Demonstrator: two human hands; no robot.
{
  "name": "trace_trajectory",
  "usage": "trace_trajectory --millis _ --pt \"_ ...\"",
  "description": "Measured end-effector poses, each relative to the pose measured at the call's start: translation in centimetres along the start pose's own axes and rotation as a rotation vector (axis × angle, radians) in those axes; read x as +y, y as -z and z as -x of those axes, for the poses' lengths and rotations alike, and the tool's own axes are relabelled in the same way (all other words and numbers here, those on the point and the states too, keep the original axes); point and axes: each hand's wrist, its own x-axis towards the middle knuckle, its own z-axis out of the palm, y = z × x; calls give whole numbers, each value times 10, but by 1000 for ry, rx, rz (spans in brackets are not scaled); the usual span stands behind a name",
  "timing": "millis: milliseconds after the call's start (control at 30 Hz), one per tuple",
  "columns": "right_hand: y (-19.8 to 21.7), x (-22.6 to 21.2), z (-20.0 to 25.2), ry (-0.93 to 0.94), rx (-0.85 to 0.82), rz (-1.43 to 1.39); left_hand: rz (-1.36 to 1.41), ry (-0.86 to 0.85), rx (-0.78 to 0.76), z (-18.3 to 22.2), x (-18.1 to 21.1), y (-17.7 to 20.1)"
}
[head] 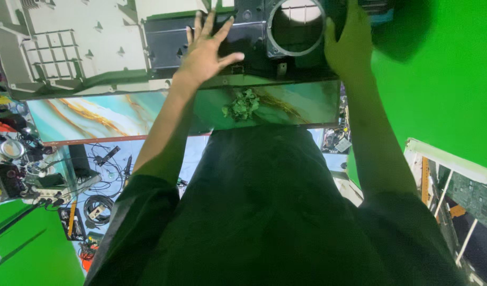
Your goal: The person removes black plastic panels and internal components from a large beige electronic casing by hand, setting the parts aside.
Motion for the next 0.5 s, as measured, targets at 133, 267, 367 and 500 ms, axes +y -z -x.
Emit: trace_trajectory --millis 133,267,367,500 --pt "14 -13 -2 253 -130 43 208 -45 176 -7 47 -10" --pt "24 -30 -5 267 -107 52 329 -34 190 -25 95 -26" --pt "22 -46 -9 230 -35 18 323 1 101 -36 105 -42" --pt "19 -56 -14 101 -86 95 303 10 95 -44 100 -60"
